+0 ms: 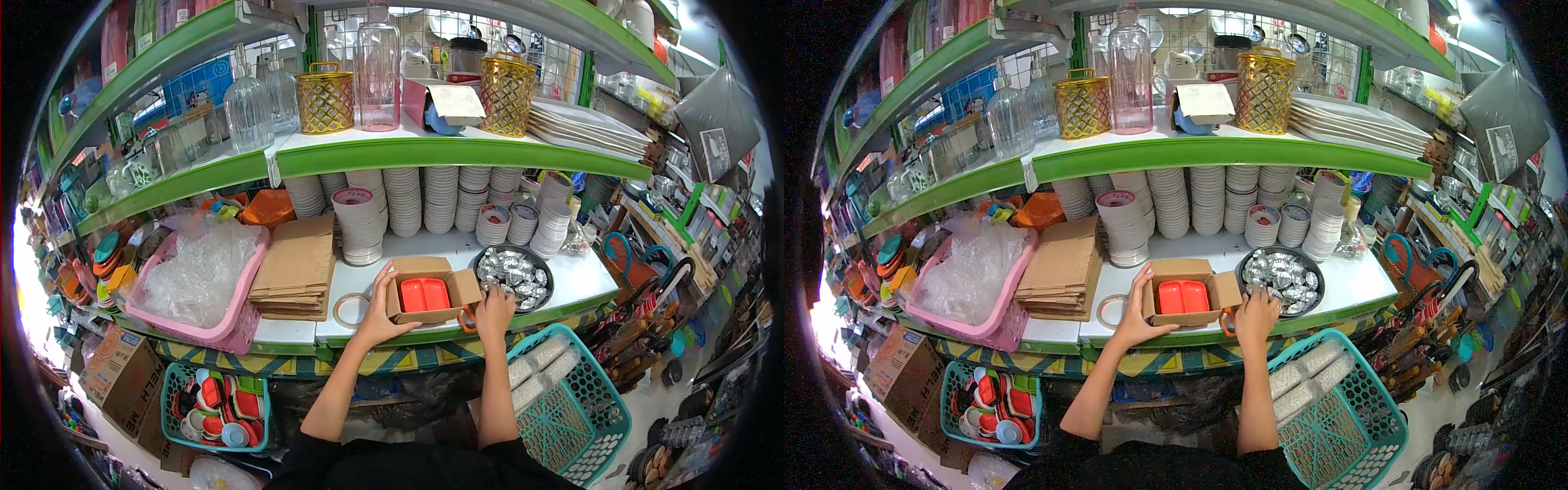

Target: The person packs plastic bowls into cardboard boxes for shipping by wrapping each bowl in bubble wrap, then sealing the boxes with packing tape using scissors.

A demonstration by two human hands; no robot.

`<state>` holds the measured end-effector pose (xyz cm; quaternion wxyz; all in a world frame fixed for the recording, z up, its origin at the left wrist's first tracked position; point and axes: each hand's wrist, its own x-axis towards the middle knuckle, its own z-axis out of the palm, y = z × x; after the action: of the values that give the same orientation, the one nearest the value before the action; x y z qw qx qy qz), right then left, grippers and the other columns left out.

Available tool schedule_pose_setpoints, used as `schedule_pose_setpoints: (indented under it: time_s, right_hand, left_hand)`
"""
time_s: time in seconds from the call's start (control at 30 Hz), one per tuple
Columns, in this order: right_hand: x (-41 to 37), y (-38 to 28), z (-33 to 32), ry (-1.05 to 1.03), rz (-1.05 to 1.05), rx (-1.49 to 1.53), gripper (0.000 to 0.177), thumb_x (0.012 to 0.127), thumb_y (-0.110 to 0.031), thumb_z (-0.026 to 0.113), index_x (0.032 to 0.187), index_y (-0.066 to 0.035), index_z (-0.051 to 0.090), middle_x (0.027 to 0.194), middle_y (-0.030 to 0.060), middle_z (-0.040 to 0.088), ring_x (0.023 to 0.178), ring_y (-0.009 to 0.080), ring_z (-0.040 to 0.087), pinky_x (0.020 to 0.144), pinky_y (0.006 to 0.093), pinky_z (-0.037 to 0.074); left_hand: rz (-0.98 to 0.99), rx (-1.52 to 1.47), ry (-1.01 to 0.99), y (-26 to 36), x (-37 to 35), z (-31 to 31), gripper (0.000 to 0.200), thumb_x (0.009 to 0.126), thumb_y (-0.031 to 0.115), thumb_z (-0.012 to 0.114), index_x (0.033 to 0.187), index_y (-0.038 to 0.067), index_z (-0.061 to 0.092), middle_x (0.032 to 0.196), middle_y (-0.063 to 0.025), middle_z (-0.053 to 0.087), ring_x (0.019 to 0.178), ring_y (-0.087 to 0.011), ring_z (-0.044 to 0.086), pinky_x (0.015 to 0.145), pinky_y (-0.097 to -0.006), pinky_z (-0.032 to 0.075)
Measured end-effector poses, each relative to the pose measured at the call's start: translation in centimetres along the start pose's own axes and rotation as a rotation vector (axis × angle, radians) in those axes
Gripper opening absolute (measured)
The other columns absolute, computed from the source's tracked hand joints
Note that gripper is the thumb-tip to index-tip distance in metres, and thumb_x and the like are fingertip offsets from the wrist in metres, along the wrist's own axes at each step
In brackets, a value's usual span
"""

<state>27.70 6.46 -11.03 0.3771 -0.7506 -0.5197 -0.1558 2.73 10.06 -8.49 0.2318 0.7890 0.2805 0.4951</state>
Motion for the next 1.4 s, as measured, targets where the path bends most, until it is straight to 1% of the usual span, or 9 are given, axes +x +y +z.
schedule_pose_setpoints:
  time_s: [0.17,0.57,0.77,0.93,1.07,1.17,1.27,1.37,1.4]
  right_hand:
    - [-0.5,-0.7,-1.3,-0.082,0.043,-0.03,0.022,0.081,-0.016,0.06,0.099,-0.004,0.066,0.101,0.0099,0.059,0.097,0.0297,0.051,0.087,0.0428,0.037]
    - [-1.8,1.8,-2.8,0.025,0.031,0.128,0.016,0.078,-0.018,0.065,0.084,-0.004,0.068,0.089,0.0091,0.061,0.092,0.0298,0.052,0.083,0.0422,0.039]
    - [-1.3,3.5,-3.3,0.133,0.013,0.131,0.016,0.075,-0.017,0.067,0.069,-0.004,0.061,0.08,0.0074,0.058,0.085,0.0288,0.053,0.077,0.0419,0.04]
    - [-0.8,5.7,-3.3,0.141,-0.004,0.191,0.012,0.071,-0.012,0.069,0.071,-0.004,0.06,0.08,0.0093,0.057,0.083,0.0309,0.053,0.077,0.0419,0.04]
    - [-0.1,5.0,-4.4,0.116,0.101,0.246,0.012,0.072,-0.01,0.068,0.07,-0.003,0.058,0.083,0.0141,0.057,0.085,0.0344,0.053,0.078,0.044,0.041]
    - [0.6,4.2,-4.3,0.221,0.05,0.175,0.01,0.072,-0.009,0.068,0.072,-0.003,0.059,0.084,0.014,0.058,0.085,0.034,0.052,0.078,0.0431,0.041]
    - [1.5,3.3,-3.5,0.118,-0.062,0.2,0.007,0.071,-0.007,0.068,0.076,-0.004,0.063,0.087,0.0137,0.06,0.088,0.0336,0.054,0.079,0.0425,0.042]
    - [2.3,2.2,-2.7,-0.109,-0.122,0.264,0.019,0.067,-0.004,0.069,0.086,-0.005,0.068,0.088,0.014,0.062,0.094,0.0326,0.056,0.083,0.0409,0.045]
    - [2.5,2.2,-2.2,-0.11,-0.123,0.265,0.019,0.067,-0.004,0.069,0.086,-0.005,0.068,0.088,0.014,0.062,0.094,0.0326,0.056,0.083,0.0409,0.045]
  left_hand:
    - [0.019,0.035,0.013,0.2,0.1,0.3,0.105,0.053,0.03,0.088,0.136,0.01,0.026,0.148,-0.0174,0.019,0.136,-0.0353,0.025,0.111,-0.0456,0.026]
    - [0.066,0.022,0.11,-0.8,-0.3,1.6,0.106,0.053,0.027,0.087,0.137,0.011,0.024,0.148,-0.0212,0.018,0.136,-0.0359,0.024,0.11,-0.0453,0.027]
    - [0.053,0.015,0.133,-1.5,-0.8,1.8,0.108,0.054,0.027,0.087,0.139,0.011,0.022,0.148,-0.0219,0.017,0.137,-0.0356,0.023,0.11,-0.0447,0.027]
    - [0.05,0.014,0.133,-1.7,-0.8,1.9,0.109,0.054,0.026,0.087,0.14,0.01,0.022,0.149,-0.0216,0.017,0.137,-0.035,0.023,0.11,-0.0441,0.027]
    - [0.031,0.015,0.131,-1.6,-0.9,1.7,0.108,0.054,0.027,0.087,0.14,0.01,0.023,0.149,-0.0212,0.017,0.137,-0.0346,0.024,0.11,-0.0437,0.027]
    - [0.035,0.022,0.145,-1.4,-0.8,1.7,0.106,0.053,0.027,0.087,0.137,0.01,0.025,0.149,-0.0204,0.019,0.135,-0.0363,0.028,0.108,-0.0449,0.031]
    - [0.045,0.013,0.147,-1.5,-0.9,1.7,0.106,0.053,0.027,0.087,0.137,0.009,0.025,0.149,-0.0208,0.019,0.135,-0.0366,0.027,0.108,-0.045,0.031]
    - [0.054,-0.004,0.155,-1.7,-0.9,1.8,0.105,0.053,0.027,0.087,0.137,0.009,0.025,0.148,-0.0213,0.019,0.134,-0.0371,0.028,0.107,-0.0453,0.031]
    - [0.053,-0.003,0.156,-1.6,-0.9,1.8,0.105,0.053,0.027,0.087,0.137,0.009,0.025,0.148,-0.0213,0.019,0.134,-0.0371,0.028,0.107,-0.0453,0.031]
